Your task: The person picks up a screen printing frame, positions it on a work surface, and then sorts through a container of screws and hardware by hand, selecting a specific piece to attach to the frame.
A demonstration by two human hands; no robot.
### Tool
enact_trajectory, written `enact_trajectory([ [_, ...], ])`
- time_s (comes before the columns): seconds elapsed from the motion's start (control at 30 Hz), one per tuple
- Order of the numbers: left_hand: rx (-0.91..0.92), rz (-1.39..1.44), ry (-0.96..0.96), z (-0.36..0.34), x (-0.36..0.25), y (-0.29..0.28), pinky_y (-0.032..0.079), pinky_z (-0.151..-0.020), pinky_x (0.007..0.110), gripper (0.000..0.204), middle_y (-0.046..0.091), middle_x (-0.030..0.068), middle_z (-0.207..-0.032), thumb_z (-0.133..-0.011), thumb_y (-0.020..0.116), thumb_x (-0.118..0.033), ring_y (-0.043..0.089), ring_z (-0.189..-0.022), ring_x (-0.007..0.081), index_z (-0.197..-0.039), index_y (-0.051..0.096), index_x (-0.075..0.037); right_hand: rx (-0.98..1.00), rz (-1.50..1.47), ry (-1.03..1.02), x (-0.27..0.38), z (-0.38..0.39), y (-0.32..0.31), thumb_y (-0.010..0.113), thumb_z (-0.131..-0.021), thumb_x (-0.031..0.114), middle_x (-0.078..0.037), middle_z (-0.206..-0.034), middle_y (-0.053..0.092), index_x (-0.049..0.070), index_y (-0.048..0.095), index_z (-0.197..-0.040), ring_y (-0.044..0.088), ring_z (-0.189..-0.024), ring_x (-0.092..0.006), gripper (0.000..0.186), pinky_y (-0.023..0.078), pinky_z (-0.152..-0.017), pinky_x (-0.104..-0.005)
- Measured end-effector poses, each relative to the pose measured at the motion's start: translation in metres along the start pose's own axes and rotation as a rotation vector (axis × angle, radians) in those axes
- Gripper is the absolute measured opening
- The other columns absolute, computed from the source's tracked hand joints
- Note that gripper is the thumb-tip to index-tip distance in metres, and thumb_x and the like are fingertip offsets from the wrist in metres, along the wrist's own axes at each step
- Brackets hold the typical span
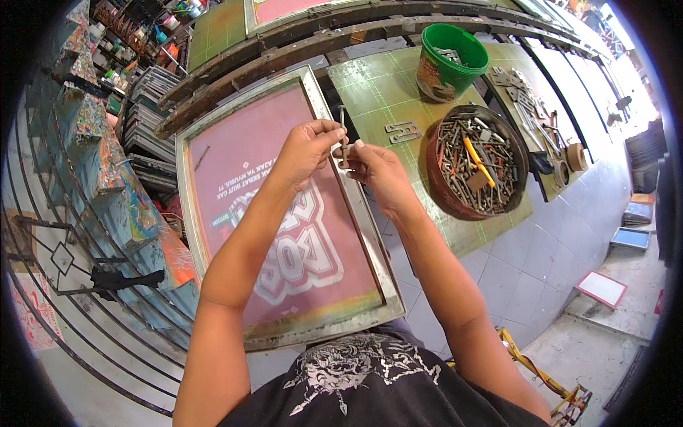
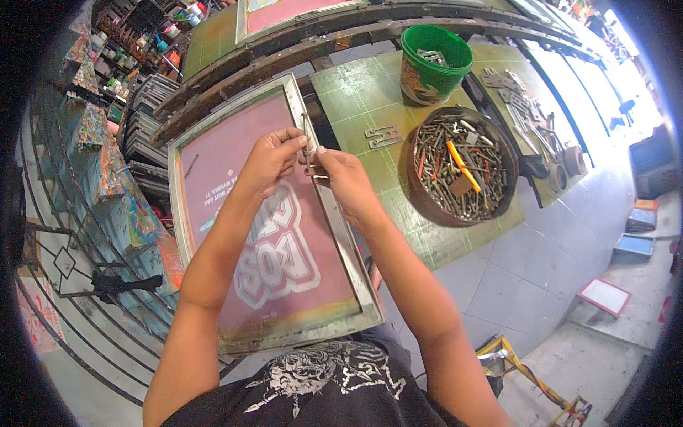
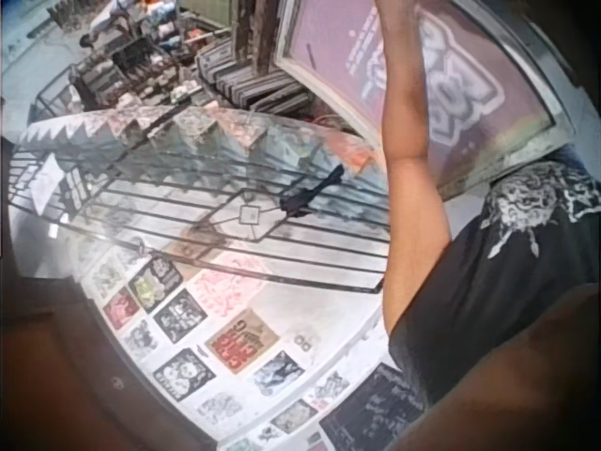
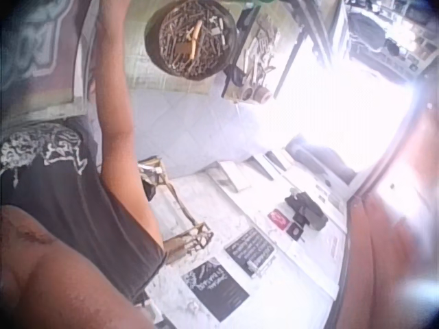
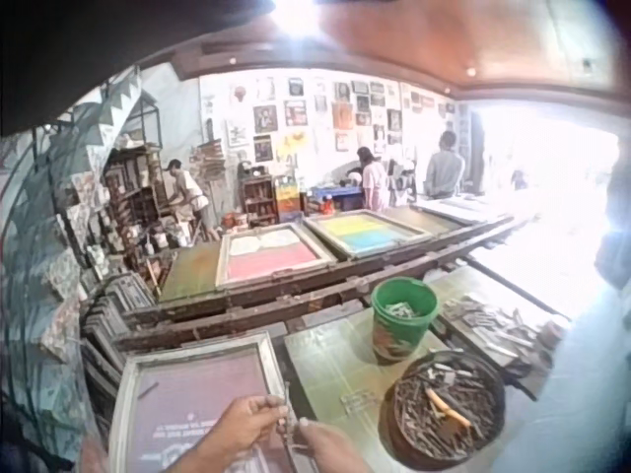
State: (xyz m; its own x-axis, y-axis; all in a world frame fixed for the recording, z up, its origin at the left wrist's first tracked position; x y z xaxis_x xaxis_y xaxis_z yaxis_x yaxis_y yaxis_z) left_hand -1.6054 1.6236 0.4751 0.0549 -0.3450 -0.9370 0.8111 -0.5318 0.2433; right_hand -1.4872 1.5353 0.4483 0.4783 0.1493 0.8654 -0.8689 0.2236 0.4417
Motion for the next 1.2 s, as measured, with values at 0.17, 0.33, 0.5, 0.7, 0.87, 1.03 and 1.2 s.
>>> enact_trajectory([
  [0.17, -0.008, 0.015, 0.094, 0.055, 0.003, 0.000, 0.021, -0.037, 0.016, 0.009, 0.055, -0.0022, -0.063, -0.089, 0.061, -0.011, 0.033, -0.041, -0.0012, -0.091, 0.061, -0.003, 0.018, -0.030, 0.046, -0.014, 0.040, 0.030, 0.052, -0.095, 0.027, 0.000, -0.089, 0.065, 0.006, 0.064, -0.099, 0.056, -0.075, -0.0088, 0.024, 0.044, -0.074, -0.0246],
  [0.33, -0.030, -0.017, 0.230, 0.095, -0.001, 0.001, 0.023, -0.038, 0.017, 0.009, 0.056, -0.0024, -0.064, -0.086, 0.063, -0.010, 0.034, -0.043, -0.0006, -0.089, 0.062, -0.002, -0.081, -0.097, 0.001, -0.018, 0.076, 0.047, 0.059, -0.091, 0.026, 0.001, -0.086, 0.062, 0.008, 0.064, -0.094, 0.056, -0.079, -0.0082, 0.019, 0.043, -0.074, -0.0249],
  [0.5, -0.012, -0.003, 0.268, 0.127, -0.005, 0.001, 0.024, -0.039, 0.017, 0.010, 0.055, -0.0032, -0.064, -0.085, 0.064, -0.010, 0.036, -0.045, -0.0001, -0.088, 0.063, -0.002, -0.059, -0.185, 0.086, -0.008, 0.112, 0.072, 0.062, -0.089, 0.024, 0.001, -0.085, 0.061, 0.008, 0.063, -0.096, 0.057, -0.083, -0.0089, 0.017, 0.043, -0.079, -0.0276],
  [0.7, 0.013, -0.077, 0.278, 0.154, -0.010, 0.008, 0.045, -0.062, 0.021, 0.005, 0.064, 0.0035, -0.075, -0.085, 0.062, -0.004, 0.057, -0.067, 0.0074, -0.085, 0.063, 0.002, -0.109, 0.003, -0.073, -0.027, 0.124, 0.060, 0.057, -0.092, 0.028, -0.001, -0.093, 0.065, 0.007, 0.063, -0.103, 0.058, -0.086, -0.0107, 0.024, 0.044, -0.078, -0.0280],
  [0.87, 0.040, -0.052, 0.252, 0.172, -0.008, 0.012, 0.044, -0.061, 0.020, 0.007, 0.065, 0.0033, -0.076, -0.085, 0.064, -0.005, 0.057, -0.068, 0.0065, -0.086, 0.063, 0.002, -0.071, -0.093, -0.005, -0.016, 0.155, 0.078, 0.058, -0.091, 0.026, 0.002, -0.086, 0.063, 0.007, 0.064, -0.100, 0.059, -0.084, -0.0103, 0.021, 0.045, -0.074, -0.0269],
  [1.03, 0.001, -0.111, 0.372, 0.182, -0.006, 0.028, 0.028, -0.040, 0.018, 0.009, 0.057, -0.0023, -0.064, -0.084, 0.065, -0.012, 0.038, -0.046, 0.0008, -0.085, 0.064, -0.003, -0.069, 0.033, -0.124, -0.021, 0.161, 0.060, 0.058, -0.092, 0.025, 0.000, -0.090, 0.064, 0.007, 0.064, -0.099, 0.058, -0.086, -0.0110, 0.021, 0.045, -0.075, -0.0276],
  [1.2, -0.018, -0.118, 0.390, 0.186, -0.003, 0.040, 0.027, -0.040, 0.018, 0.009, 0.056, -0.0025, -0.063, -0.084, 0.066, -0.011, 0.038, -0.046, 0.0011, -0.085, 0.064, -0.002, 0.004, -0.090, -0.040, -0.003, 0.181, 0.064, 0.060, -0.090, 0.026, 0.000, -0.088, 0.063, 0.007, 0.063, -0.095, 0.057, -0.083, -0.0101, 0.020, 0.046, -0.074, -0.0270],
])
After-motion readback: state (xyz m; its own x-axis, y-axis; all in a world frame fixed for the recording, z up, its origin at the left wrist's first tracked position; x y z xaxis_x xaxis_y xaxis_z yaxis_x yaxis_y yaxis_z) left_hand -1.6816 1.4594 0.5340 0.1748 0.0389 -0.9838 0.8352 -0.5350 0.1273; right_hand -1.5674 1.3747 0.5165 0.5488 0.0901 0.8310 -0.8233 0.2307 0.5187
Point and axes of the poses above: each hand's wrist, its own z-axis away from the middle knuckle, its own y-axis out of the palm, x = y × z, the point moved 3 cm from there along -z, towards the middle knuckle
